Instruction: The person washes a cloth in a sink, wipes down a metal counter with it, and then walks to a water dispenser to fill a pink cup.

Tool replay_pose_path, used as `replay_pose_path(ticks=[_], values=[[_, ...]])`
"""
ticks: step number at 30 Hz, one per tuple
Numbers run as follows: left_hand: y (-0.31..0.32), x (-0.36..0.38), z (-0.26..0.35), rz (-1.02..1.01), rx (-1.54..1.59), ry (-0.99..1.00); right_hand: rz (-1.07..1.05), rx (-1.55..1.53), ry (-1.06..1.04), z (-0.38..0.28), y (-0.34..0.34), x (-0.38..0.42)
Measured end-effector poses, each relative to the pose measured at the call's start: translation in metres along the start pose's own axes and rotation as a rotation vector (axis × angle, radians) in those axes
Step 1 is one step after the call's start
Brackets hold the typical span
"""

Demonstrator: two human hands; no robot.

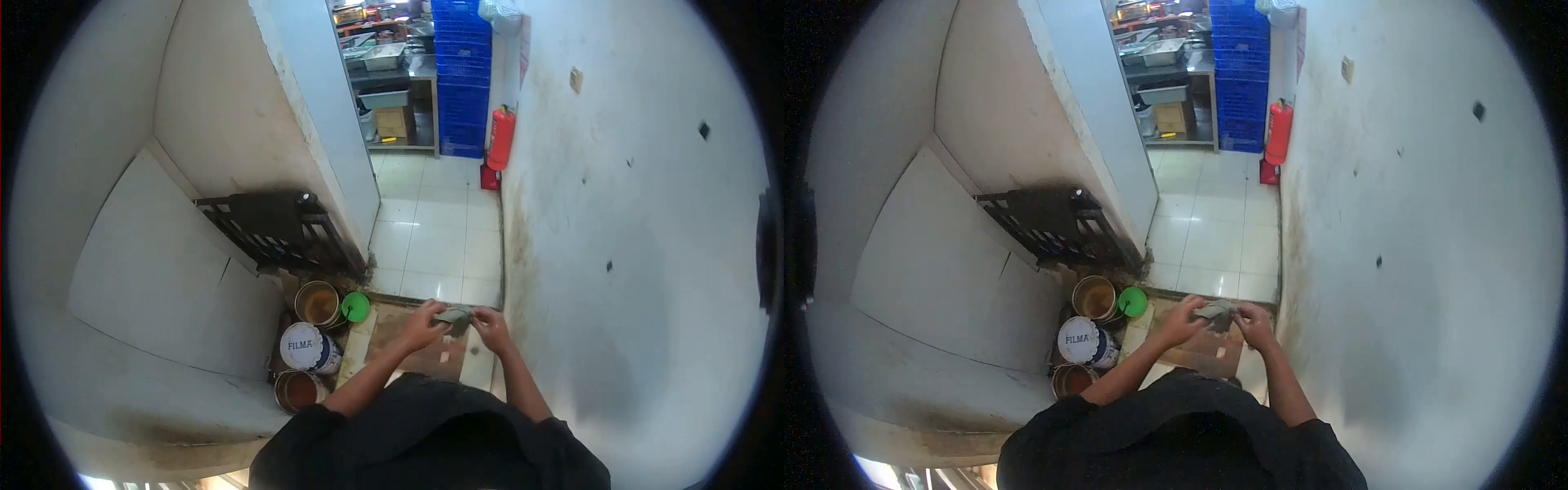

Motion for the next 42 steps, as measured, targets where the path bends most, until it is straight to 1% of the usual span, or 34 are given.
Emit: replay_pose_path(ticks=[1,3,5,6,7,9,10,11,12,13,14,15,17,18,19,20,21,23,24,26,27,28,29,30,31,33,34,35,36,39,40,41,42], values=[[-0.02,-0.015,0.007,0.173,0.042,0.079,-0.015,0.012,-0.009,0.006,-0.006,-0.026],[-0.036,-0.04,-0.014,0.15,-0.011,-0.061,-0.152,-0.027,-0.001,0.021,-0.012,-0.075],[-0.048,-0.065,-0.03,0.055,-0.179,-0.19,-0.173,0.033,-0.047,-0.004,-0.023,-0.108],[-0.055,-0.082,-0.038,0.076,-0.169,-0.188,-0.2,0.153,-0.106,-0.028,-0.026,-0.124],[-0.058,-0.097,-0.048,0.06,-0.123,-0.184,-0.202,0.244,-0.16,-0.026,-0.028,-0.143],[-0.064,-0.13,-0.071,0.04,-0.075,-0.201,-0.343,-0.184,0.268,0.013,-0.031,-0.184],[-0.069,-0.149,-0.083,0.077,-0.009,-0.201,-0.351,-0.183,0.279,0.028,-0.034,-0.205],[-0.075,-0.173,-0.095,0.117,0.056,-0.193,-0.382,-0.105,0.307,0.048,-0.036,-0.228],[-0.081,-0.201,-0.104,0.128,0.057,-0.187,-0.41,-0.024,0.322,0.065,-0.039,-0.258],[-0.081,-0.228,-0.119,0.113,0.06,-0.278,-0.405,0.102,0.269,0.073,-0.041,-0.287],[-0.081,-0.255,-0.138,0.096,0.069,-0.368,-0.412,0.121,0.149,0.074,-0.042,-0.312],[-0.077,-0.29,-0.156,0.107,0.074,-0.352,-0.418,0.14,0.027,0.069,-0.045,-0.347],[-0.065,-0.356,-0.195,-0.003,0.155,-0.425,-0.594,0.064,0.107,0.03,-0.032,-0.403],[-0.065,-0.383,-0.204,-0.012,0.172,-0.442,-0.581,0.114,0.048,0.03,-0.029,-0.435],[-0.063,-0.412,-0.209,-0.044,0.286,-0.522,-0.527,0.141,0.069,0.005,-0.03,-0.466],[-0.073,-0.45,-0.214,-0.062,0.389,-0.582,-0.381,0.073,0.008,-0.012,-0.042,-0.5],[-0.09,-0.481,-0.217,-0.057,0.387,-0.584,-0.231,-0.002,-0.05,-0.028,-0.056,-0.527],[-0.115,-0.538,-0.196,-0.111,0.811,-0.393,-0.073,0.053,-0.159,-0.049,-0.087,-0.575],[-0.132,-0.559,-0.19,-0.129,0.802,-0.417,-0.085,0.171,-0.256,-0.084,-0.098,-0.596],[-0.16,-0.608,-0.155,-0.326,0.879,-0.258,-0.05,0.33,-0.343,-0.128,-0.118,-0.635],[-0.168,-0.628,-0.155,-0.355,0.867,-0.282,-0.028,0.341,-0.355,-0.141,-0.128,-0.655],[-0.179,-0.651,-0.15,-0.322,0.756,-0.164,-0.008,0.354,-0.365,-0.15,-0.139,-0.674],[-0.19,-0.672,-0.146,-0.289,0.649,-0.044,-0.038,0.394,-0.388,-0.159,-0.148,-0.695],[-0.193,-0.69,-0.147,-0.315,0.645,-0.067,-0.074,0.433,-0.41,-0.167,-0.155,-0.714],[-0.199,-0.708,-0.148,-0.313,0.652,-0.091,-0.063,0.412,-0.388,-0.172,-0.165,-0.733],[-0.216,-0.744,-0.151,-0.316,0.645,-0.122,-0.208,0.413,-0.382,-0.182,-0.17,-0.774],[-0.221,-0.759,-0.158,-0.304,0.673,-0.232,-0.209,0.398,-0.377,-0.186,-0.176,-0.797],[-0.224,-0.774,-0.17,-0.284,0.704,-0.342,-0.273,0.346,-0.36,-0.187,-0.177,-0.818],[-0.23,-0.793,-0.179,-0.252,0.668,-0.331,-0.344,0.296,-0.345,-0.187,-0.178,-0.839],[-0.262,-0.845,-0.2,-0.249,0.726,-0.367,-0.415,0.253,-0.4,-0.189,-0.184,-0.908],[-0.273,-0.861,-0.209,-0.172,0.814,-0.378,-0.414,0.203,-0.397,-0.191,-0.187,-0.931],[-0.284,-0.878,-0.218,-0.149,0.815,-0.381,-0.435,0.201,-0.403,-0.193,-0.189,-0.953],[-0.297,-0.895,-0.229,-0.09,0.844,-0.389,-0.393,0.168,-0.397,-0.196,-0.196,-0.977]])
Point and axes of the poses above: each hand's wrist, its own x-axis away from the middle knuckle, its own y-axis out of the palm, z = x × y, the point moved 8 cm from there along -x, towards the middle knuckle, and after that the axes turned 6 degrees about y, right-handed, at the moved point
